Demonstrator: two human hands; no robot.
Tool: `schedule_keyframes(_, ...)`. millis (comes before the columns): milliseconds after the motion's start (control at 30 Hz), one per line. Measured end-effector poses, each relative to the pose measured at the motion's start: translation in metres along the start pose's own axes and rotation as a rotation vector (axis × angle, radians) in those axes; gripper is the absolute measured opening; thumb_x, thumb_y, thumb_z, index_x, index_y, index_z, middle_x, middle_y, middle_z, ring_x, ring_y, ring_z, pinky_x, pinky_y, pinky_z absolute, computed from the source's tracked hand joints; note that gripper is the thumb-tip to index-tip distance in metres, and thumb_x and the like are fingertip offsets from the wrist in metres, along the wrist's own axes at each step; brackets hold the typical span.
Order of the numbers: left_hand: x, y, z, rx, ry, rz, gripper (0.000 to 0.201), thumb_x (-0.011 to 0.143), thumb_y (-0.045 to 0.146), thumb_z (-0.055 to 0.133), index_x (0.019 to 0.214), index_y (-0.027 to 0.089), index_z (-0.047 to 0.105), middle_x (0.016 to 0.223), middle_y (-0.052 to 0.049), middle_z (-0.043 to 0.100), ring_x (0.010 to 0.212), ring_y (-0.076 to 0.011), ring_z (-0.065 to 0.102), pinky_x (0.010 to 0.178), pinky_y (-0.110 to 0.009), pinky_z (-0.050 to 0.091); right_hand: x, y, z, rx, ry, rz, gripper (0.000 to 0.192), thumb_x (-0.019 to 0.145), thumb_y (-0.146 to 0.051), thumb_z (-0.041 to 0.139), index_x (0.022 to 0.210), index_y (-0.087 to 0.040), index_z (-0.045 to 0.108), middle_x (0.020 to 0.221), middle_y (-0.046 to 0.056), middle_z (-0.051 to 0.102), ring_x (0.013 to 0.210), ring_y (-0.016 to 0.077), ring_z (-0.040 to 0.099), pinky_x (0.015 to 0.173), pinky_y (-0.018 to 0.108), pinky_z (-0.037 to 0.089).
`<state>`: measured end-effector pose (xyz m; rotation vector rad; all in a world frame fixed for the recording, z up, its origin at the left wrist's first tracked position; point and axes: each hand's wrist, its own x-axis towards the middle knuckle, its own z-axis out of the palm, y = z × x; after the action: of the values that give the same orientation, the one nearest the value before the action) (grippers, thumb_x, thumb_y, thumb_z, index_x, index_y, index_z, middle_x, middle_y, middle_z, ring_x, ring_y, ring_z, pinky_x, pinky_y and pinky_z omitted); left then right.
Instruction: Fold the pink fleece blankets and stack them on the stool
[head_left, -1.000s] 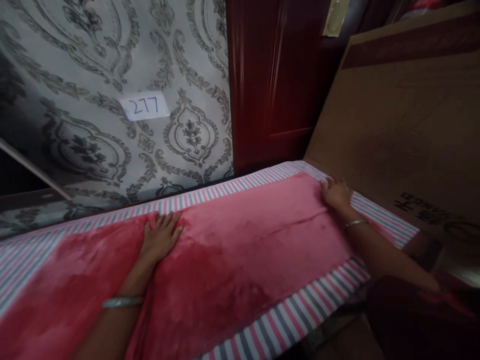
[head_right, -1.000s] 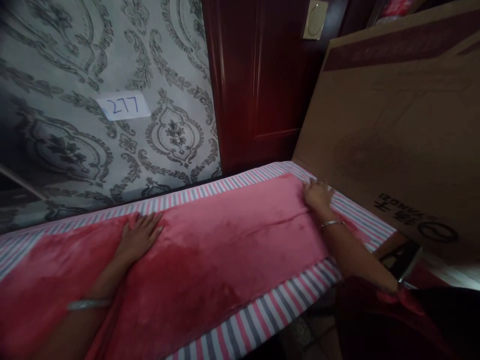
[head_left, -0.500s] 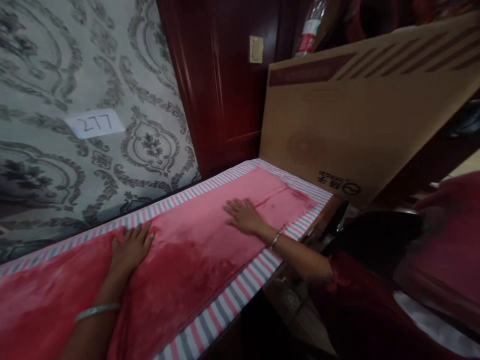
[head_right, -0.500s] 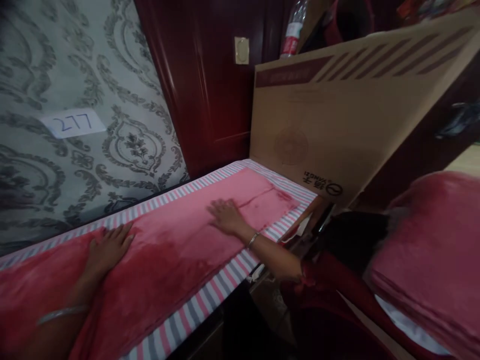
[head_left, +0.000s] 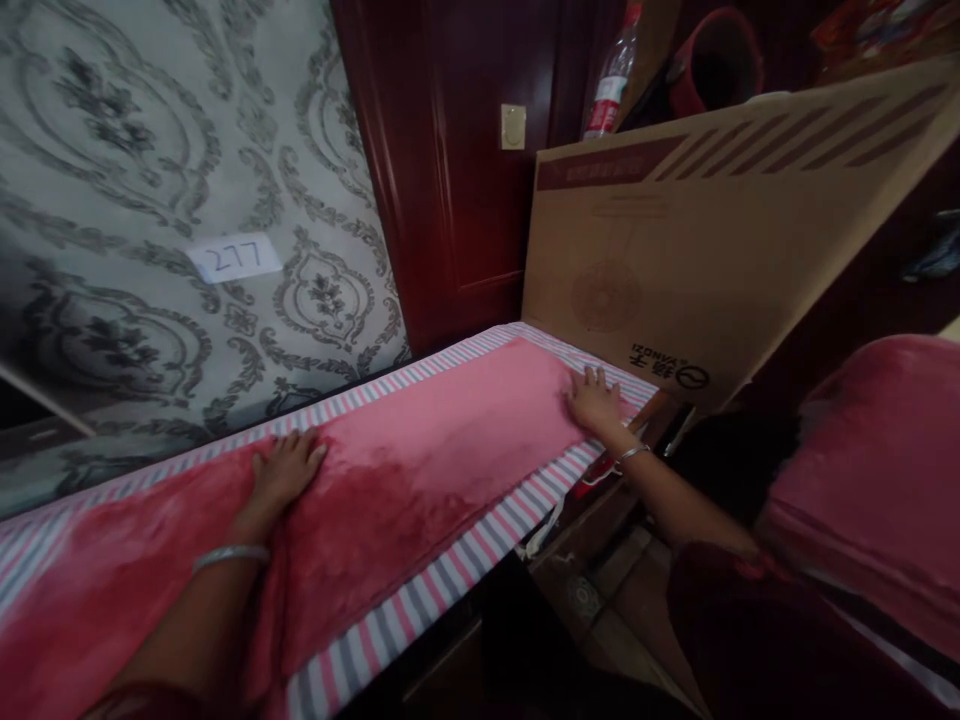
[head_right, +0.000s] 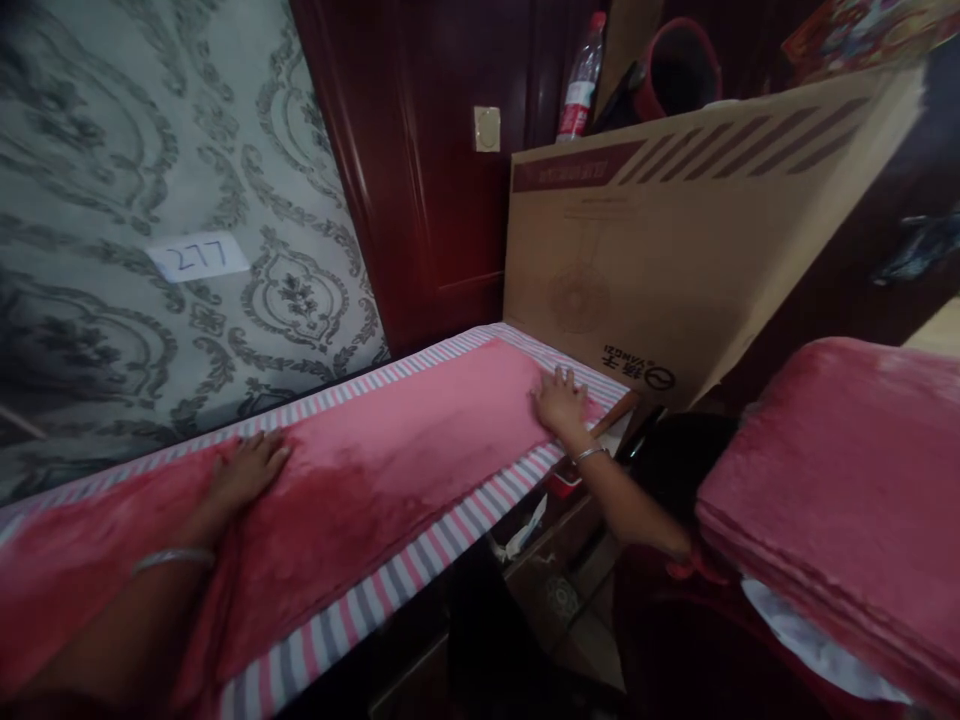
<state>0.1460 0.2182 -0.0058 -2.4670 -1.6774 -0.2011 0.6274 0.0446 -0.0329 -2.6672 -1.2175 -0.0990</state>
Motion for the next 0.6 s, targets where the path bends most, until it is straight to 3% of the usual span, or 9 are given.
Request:
schedule_keyframes(67,-0.008,0.014,-0.005,-0.01,-0.018,0.029,0.058,0.102,0.043,0.028,0.148,0.011,0.045,0.146,-0.021,0.054,0.139,-0.0343,0.045,0.118,-0.061,0.026,-0.024,-0.037,-0.002,0.044,0.004,-0.216,0.057,0.104,-0.035,0.033,0.156,-0.013,0.036,0.164,0.019,0.024,0.151,0.0353,0.021,0.118,0.06,0.023)
schedule_keyframes(133,-0.024,0.033,-0.005,-0.026,-0.075,0.121,0.058,0.1,0.041,0.035,0.148,0.011,0.046,0.152,-0.02,0.047,0.144,-0.0349,0.039,0.12,-0.058,0.023,-0.057,-0.08,0.001,0.11,-0.074,-0.499,0.058,0.103,-0.036,0.036,0.157,-0.015,0.036,0.164,0.017,0.027,0.151,0.0326,0.024,0.119,0.057,0.023)
schedule_keyframes(233,-0.062,0.058,0.004,-0.063,-0.182,0.245,0.062,0.098,0.043,0.042,0.152,0.013,0.043,0.158,-0.017,0.04,0.149,-0.0328,0.033,0.121,-0.054,0.025,-0.118,-0.142,0.016,0.217,-0.144,-0.897,0.06,0.102,-0.046,0.039,0.158,-0.026,0.034,0.165,0.008,0.025,0.153,0.0288,0.021,0.121,0.054,0.019)
schedule_keyframes(333,-0.102,0.069,0.017,-0.084,-0.2,0.284,0.066,0.098,0.048,0.042,0.155,0.017,0.037,0.163,-0.016,0.033,0.152,-0.0326,0.026,0.12,-0.056,0.025,-0.16,-0.176,0.033,0.256,-0.246,-1.119,0.057,0.101,-0.057,0.038,0.156,-0.043,0.033,0.165,-0.005,0.024,0.153,0.0233,0.021,0.123,0.05,0.02)
schedule_keyframes(400,-0.12,0.069,0.025,-0.071,-0.173,0.273,0.065,0.098,0.05,0.041,0.156,0.02,0.038,0.165,-0.015,0.027,0.153,-0.0339,0.022,0.119,-0.06,0.023,-0.164,-0.178,0.04,0.241,-0.28,-1.15,0.056,0.101,-0.056,0.04,0.155,-0.04,0.037,0.164,-0.004,0.027,0.153,0.0236,0.021,0.123,0.049,0.019)
schedule_keyframes(467,-0.13,0.069,0.03,-0.052,-0.139,0.263,0.063,0.098,0.051,0.04,0.155,0.023,0.039,0.166,-0.013,0.025,0.154,-0.0342,0.019,0.119,-0.062,0.021,-0.147,-0.162,0.042,0.217,-0.275,-1.092,0.056,0.101,-0.051,0.045,0.154,-0.034,0.041,0.163,-0.001,0.029,0.153,0.0246,0.022,0.124,0.047,0.018)
schedule_keyframes(600,-0.131,0.07,0.033,-0.04,-0.1,0.257,0.061,0.099,0.05,0.04,0.154,0.024,0.04,0.166,-0.012,0.026,0.154,-0.0336,0.02,0.119,-0.062,0.02,-0.088,-0.089,0.033,0.068,-0.263,-0.709,0.055,0.102,-0.046,0.045,0.156,-0.037,0.036,0.165,-0.004,0.025,0.154,0.0202,0.018,0.124,0.043,0.016)
